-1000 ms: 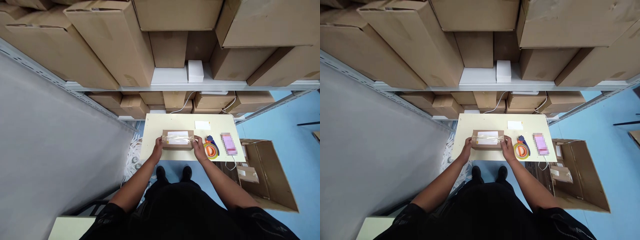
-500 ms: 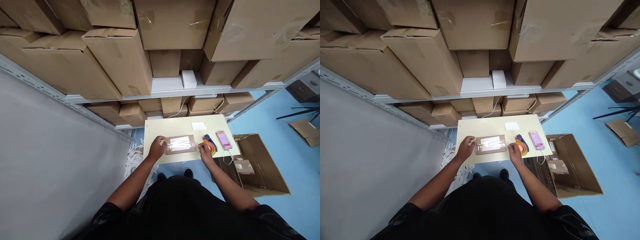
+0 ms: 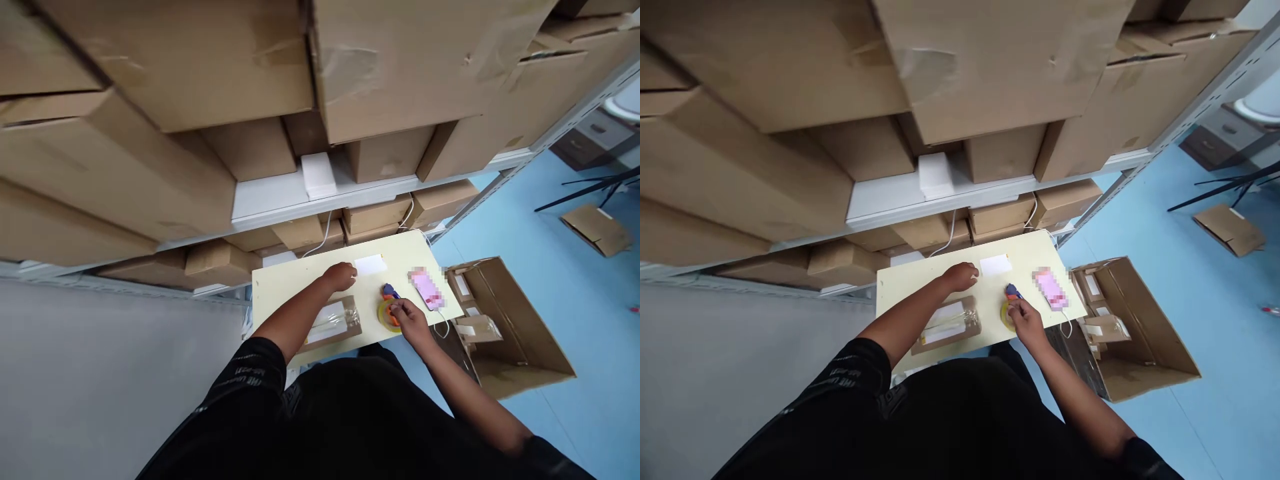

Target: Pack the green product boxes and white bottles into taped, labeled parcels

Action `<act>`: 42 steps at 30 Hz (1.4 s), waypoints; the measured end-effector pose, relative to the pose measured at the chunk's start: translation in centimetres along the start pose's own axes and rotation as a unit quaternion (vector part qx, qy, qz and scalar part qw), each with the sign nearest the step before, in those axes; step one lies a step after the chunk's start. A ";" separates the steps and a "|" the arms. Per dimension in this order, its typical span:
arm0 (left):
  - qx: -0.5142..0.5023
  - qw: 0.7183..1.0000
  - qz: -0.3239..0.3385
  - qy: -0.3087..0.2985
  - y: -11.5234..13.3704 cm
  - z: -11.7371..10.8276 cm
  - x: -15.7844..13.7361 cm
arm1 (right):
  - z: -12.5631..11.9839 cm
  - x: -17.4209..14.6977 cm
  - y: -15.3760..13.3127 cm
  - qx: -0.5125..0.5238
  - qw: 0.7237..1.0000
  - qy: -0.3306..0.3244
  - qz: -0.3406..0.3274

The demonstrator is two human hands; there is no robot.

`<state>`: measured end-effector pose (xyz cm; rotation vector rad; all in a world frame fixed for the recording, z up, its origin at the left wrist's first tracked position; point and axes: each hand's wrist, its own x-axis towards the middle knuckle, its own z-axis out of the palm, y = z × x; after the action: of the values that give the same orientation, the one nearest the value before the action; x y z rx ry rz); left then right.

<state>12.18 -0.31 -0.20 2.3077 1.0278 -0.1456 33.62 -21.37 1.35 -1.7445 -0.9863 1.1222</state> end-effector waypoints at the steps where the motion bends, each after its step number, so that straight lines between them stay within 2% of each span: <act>1: 0.008 1.000 0.003 -0.018 -0.1 0.4 1.9 | -0.7 1.0 -0.1 0.004 1.000 -0.012 0.004; 5: 0.036 0.997 0.008 -0.071 -0.8 1.9 7.6 | -3.5 4.8 -0.1 0.017 0.999 -0.037 0.004; 8: 0.044 0.996 0.008 -0.083 -1.1 2.8 9.8 | -5.4 7.2 0.7 0.008 0.999 -0.045 0.008; 13: 0.044 0.995 0.009 -0.090 -0.9 3.4 10.6 | -7.0 9.7 2.0 0.017 0.998 -0.047 0.031; 19: 0.045 0.996 -0.008 -0.079 -0.3 3.2 10.4 | -6.3 11.0 2.4 0.016 0.997 -0.066 0.038; 23: 0.039 0.997 -0.008 -0.062 -0.2 2.4 10.2 | -6.4 11.5 2.5 -0.004 0.997 -0.069 0.030; 26: 0.026 0.999 0.007 -0.038 0.1 1.0 10.0 | -6.4 12.7 1.9 -0.097 0.994 -0.052 -0.014; 28: 0.013 1.000 0.025 -0.012 0.6 -0.1 9.9 | -5.7 14.2 1.1 -0.166 0.982 -0.040 -0.086; 31: -0.024 0.997 0.058 0.035 1.8 -1.6 10.1 | -3.3 17.3 -0.2 -0.228 0.951 -0.056 -0.201; 33: -0.054 0.992 0.077 0.079 2.8 -1.9 10.4 | -1.4 19.6 -0.7 -0.251 0.937 -0.082 -0.228; 35: -0.074 0.985 0.055 0.148 3.8 -1.6 10.7 | -0.2 21.6 -0.7 -0.243 0.946 -0.079 -0.199; 37: -0.088 0.972 -0.025 0.216 4.3 -0.7 11.2 | 0.1 23.0 -0.3 -0.198 0.970 -0.043 -0.135; 38: -0.095 0.966 -0.072 0.231 4.4 0.0 11.4 | -0.2 23.6 0.0 -0.167 0.981 -0.021 -0.100; 40: -0.108 0.962 -0.138 0.209 4.3 1.5 12.1 | -1.3 24.4 0.6 -0.109 0.993 0.021 -0.045; 42: -0.101 0.973 -0.148 0.143 4.0 3.1 12.9 | -2.7 24.9 0.9 -0.074 0.996 0.054 -0.013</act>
<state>24.36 4.12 -4.98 2.0173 1.4590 0.1742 43.67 0.38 -6.16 -1.8838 -1.0442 0.9476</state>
